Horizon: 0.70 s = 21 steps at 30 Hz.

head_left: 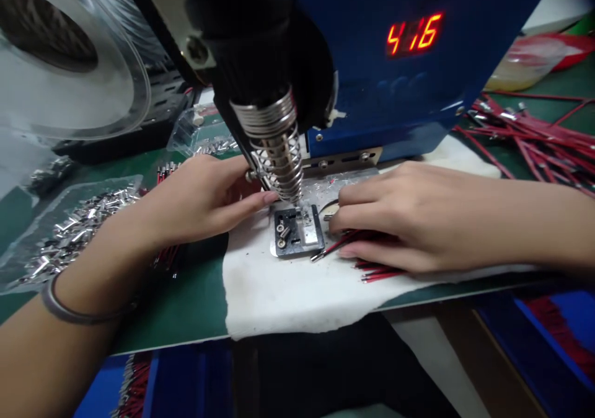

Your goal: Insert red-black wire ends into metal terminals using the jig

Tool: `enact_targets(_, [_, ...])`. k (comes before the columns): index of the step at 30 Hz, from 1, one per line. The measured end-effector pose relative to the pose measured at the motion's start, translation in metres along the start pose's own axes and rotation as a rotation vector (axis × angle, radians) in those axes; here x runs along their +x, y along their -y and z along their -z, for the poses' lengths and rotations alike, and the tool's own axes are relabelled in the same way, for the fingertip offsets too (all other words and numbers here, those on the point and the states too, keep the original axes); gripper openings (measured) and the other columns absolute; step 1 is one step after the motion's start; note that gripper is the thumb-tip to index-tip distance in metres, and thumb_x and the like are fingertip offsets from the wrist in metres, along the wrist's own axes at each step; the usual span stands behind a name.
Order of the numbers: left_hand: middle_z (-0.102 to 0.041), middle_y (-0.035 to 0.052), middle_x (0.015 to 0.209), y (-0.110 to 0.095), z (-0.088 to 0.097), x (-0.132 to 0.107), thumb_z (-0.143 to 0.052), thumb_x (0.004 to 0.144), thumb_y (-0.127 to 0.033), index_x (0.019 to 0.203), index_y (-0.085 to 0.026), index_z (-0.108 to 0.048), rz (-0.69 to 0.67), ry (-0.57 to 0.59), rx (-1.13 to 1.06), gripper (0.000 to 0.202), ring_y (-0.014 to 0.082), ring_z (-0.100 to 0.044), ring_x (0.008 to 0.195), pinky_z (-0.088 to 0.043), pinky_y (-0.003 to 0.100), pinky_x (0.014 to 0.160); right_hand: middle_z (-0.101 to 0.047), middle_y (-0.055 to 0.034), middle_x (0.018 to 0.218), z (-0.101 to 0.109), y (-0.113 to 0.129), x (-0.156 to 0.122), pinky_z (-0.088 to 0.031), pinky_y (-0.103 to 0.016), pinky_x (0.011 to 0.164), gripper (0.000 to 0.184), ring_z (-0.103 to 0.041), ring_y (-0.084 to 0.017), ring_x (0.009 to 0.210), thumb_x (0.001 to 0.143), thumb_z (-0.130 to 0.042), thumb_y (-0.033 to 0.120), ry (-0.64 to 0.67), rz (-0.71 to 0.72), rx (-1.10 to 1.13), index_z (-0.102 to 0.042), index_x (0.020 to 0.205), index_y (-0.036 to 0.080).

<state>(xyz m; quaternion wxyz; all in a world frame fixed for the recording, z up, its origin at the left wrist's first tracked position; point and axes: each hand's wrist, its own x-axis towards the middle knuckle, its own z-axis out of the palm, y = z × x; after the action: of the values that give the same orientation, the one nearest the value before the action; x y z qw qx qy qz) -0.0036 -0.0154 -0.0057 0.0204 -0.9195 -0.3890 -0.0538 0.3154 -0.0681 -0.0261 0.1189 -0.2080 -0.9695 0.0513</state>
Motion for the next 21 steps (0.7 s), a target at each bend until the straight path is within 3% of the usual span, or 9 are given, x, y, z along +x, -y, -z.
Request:
enact_targets(3, [-0.080, 0.0024, 0.084, 0.0002, 0.0006, -0.0003, -0.033, 0.100, -0.063, 0.096, -0.030, -0.073, 0.018, 0.001, -0.027, 0.052, 0.0156, -0.075, 0.073, -0.053, 0.034, 0.060, -0.070, -0.0022, 0.096, 0.0003, 0.0014, 0.0008, -0.038, -0.031, 0.068, 0.023, -0.065, -0.014, 0.077, 0.114, -0.061, 0.035, -0.003, -0.008, -0.006, -0.078, 0.111, 0.019])
enact_targets(7, [-0.080, 0.0037, 0.080, 0.0023, 0.0018, -0.0004, -0.038, 0.102, -0.063, 0.096, -0.028, -0.076, -0.038, -0.022, -0.064, 0.052, 0.0144, -0.072, 0.064, -0.050, 0.032, 0.056, -0.070, -0.0028, 0.095, 0.0011, 0.0019, 0.0008, -0.036, -0.032, 0.067, 0.024, -0.063, -0.014, 0.076, 0.113, -0.061, 0.035, -0.001, -0.016, -0.013, -0.078, 0.108, 0.018])
enact_targets(13, [-0.072, 0.0016, 0.072, 0.0015, 0.0006, -0.0001, -0.039, 0.103, -0.061, 0.084, -0.026, -0.069, -0.021, -0.027, -0.059, 0.050, 0.0126, -0.066, 0.061, -0.048, 0.030, 0.058, -0.069, -0.0028, 0.097, 0.0013, 0.0015, 0.0004, -0.035, -0.032, 0.068, 0.025, -0.063, -0.014, 0.075, 0.114, -0.060, 0.036, 0.005, -0.018, -0.022, -0.078, 0.111, 0.018])
enact_targets(21, [-0.067, -0.0010, 0.068, 0.0058, 0.0010, 0.0012, -0.052, 0.103, -0.048, 0.086, -0.022, -0.065, -0.073, -0.024, -0.105, 0.034, 0.0104, -0.061, 0.057, -0.046, 0.025, 0.057, -0.070, -0.0025, 0.098, 0.0014, 0.0016, -0.0001, -0.035, -0.033, 0.068, 0.027, -0.065, -0.014, 0.077, 0.115, -0.059, 0.037, 0.010, -0.022, -0.026, -0.077, 0.110, 0.018])
